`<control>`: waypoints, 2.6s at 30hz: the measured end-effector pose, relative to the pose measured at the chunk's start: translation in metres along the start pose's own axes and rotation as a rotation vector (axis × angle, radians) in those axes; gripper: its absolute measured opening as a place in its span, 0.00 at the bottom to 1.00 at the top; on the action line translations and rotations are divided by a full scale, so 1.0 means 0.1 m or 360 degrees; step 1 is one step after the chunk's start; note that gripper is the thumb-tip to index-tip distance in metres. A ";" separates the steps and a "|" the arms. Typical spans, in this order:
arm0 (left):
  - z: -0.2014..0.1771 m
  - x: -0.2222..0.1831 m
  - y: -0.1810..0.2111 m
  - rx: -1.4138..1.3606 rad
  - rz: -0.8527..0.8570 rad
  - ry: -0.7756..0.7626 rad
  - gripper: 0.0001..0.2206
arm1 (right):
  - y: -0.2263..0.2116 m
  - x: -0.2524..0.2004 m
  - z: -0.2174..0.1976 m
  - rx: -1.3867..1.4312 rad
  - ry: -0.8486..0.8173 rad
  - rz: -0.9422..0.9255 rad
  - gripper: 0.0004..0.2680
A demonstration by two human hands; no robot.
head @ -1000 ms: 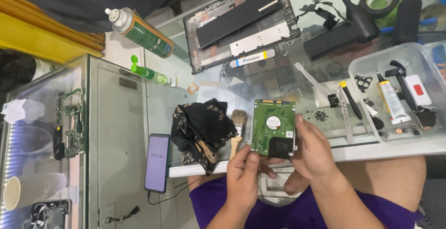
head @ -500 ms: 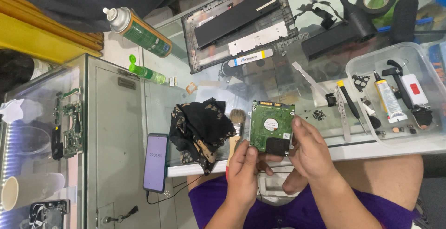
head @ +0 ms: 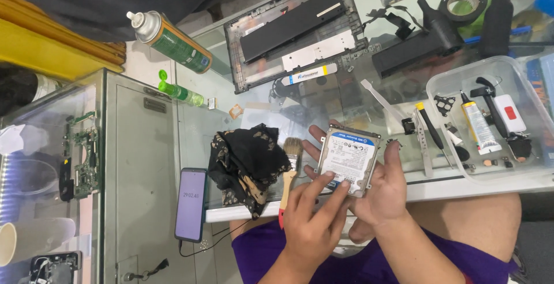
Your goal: Cleaning a laptop hard drive with a brush and cleaning spray on a repair bench.
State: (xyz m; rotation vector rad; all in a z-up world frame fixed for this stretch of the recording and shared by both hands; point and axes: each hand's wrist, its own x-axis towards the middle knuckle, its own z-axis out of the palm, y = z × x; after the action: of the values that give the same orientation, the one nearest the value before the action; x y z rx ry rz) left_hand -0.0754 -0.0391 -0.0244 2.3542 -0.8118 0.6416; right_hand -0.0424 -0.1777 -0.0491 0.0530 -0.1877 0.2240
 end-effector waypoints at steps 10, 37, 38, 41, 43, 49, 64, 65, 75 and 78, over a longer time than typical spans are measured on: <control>-0.09 0.23 0.03 0.0306 -0.0090 -0.0140 0.20 | 0.05 0.02 0.19 0.0032 0.0056 0.0015 0.31; -1.13 1.68 -2.35 -0.0188 -0.1309 0.0816 0.15 | -0.02 0.03 -0.10 0.0002 0.0124 -0.0245 0.29; -1.10 1.79 -2.55 -0.0039 -0.1314 0.0604 0.25 | -0.03 0.04 -0.10 -0.0139 0.0208 -0.0247 0.29; -1.03 2.07 -2.88 0.0369 -0.1386 0.0203 0.44 | -0.03 0.03 -0.08 -0.0246 0.0275 -0.0280 0.28; -0.98 2.20 -2.97 0.0607 -0.1450 0.0011 0.54 | -0.02 0.10 0.17 -0.0235 0.0265 -0.0322 0.28; -0.82 2.26 -3.36 0.0755 -0.1469 0.0077 0.30 | -0.10 0.19 0.59 -0.0635 0.1208 -0.0216 0.36; -1.57 1.33 -1.28 -0.1447 -0.0702 0.1303 0.50 | -0.06 0.00 -0.12 -0.0332 0.0454 -0.0291 0.31; -1.51 1.13 -1.20 -0.1496 -0.0632 0.1121 0.44 | -0.06 0.01 -0.13 -0.0313 0.0432 -0.0266 0.30; -0.74 0.41 -0.25 -0.0549 -0.0521 -0.0546 0.28 | -0.08 -0.02 -0.02 -0.0655 0.0600 0.0103 0.33; -0.61 0.48 -0.11 -0.0556 -0.0679 -0.0818 0.29 | -0.05 0.05 0.20 -0.0700 0.1043 0.0167 0.33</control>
State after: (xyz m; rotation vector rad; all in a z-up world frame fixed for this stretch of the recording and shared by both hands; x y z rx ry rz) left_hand -0.0497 -0.0120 0.0440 2.2725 -0.5351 -0.2754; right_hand -0.0396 -0.1827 -0.0290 -0.4650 0.4163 0.2891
